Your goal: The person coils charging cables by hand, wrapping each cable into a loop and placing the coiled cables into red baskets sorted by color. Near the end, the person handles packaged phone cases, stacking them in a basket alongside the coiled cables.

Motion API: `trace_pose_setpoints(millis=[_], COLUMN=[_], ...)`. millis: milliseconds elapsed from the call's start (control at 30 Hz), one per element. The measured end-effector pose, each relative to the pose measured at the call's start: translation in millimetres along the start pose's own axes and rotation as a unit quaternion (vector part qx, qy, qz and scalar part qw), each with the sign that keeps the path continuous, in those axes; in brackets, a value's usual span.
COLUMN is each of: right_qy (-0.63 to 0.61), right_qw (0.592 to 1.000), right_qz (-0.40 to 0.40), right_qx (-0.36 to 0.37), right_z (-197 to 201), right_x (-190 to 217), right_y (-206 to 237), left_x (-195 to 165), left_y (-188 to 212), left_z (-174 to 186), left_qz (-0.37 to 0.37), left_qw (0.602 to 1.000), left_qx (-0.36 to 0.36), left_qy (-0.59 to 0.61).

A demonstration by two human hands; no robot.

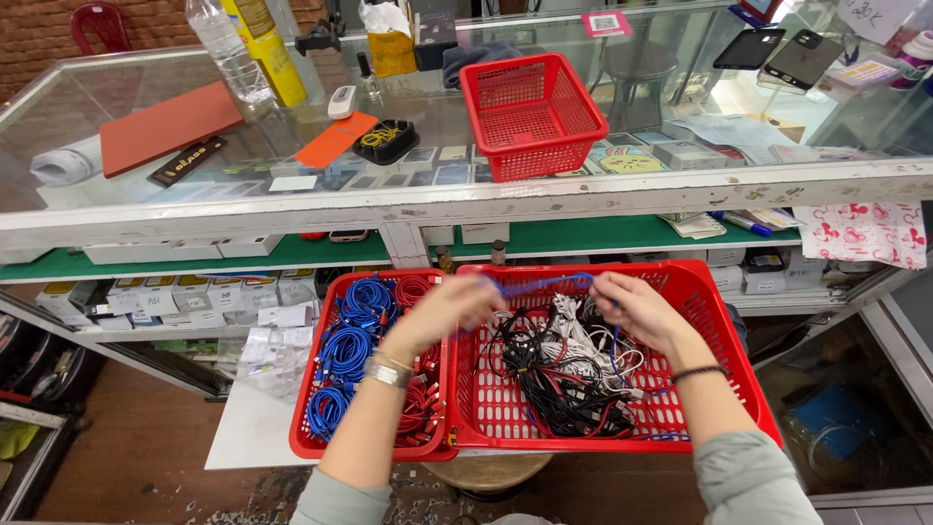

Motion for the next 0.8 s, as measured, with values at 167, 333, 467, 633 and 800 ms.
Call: trace_pose_setpoints(millis=[167,333,467,633,800], right_qy=[0.16,0.291,0.305,0.262,0.158], right_qw=[0.983,0.932,0.92,0.95,0.981], right_qz=[0.014,0.018,-0.005,0.114,0.092], right_qx=[-0.089,-0.213,-0.246,-0.123,0.069], right_z=[-31.1,59.4,78.3,-53.5,-130.2], right_x=[39.1,114.5,82.0,-34.4,-82.5], right_y=[-41.6,6.6,22.6,-9.2,7.5], left_x=[39.8,56.3,3.5,-80.7,-84.8], left_y=[-16.3,1.8,27.2,-6.2,-41.0], left_z=[-124.0,-62.1,-13.7,-32.1,3.5], left_qz=[-0.095,0.017,-0.056,-0.254,-0.282], left_qw=[0.875,0.878,0.962,0.787,0.906], left_qx=[0.204,0.142,0.236,0.053,-0.297], left_qy=[-0.428,-0.457,0.122,0.56,0.106])
Point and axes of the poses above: each hand's wrist, its own y-axis away from the middle knuckle, its own z-axis out of the back of the hand, x = y × z, the point moved 2 cm from there along -y, towards the middle knuckle, and after that the axes turned 4 degrees about -y, right-handed, at the moved point
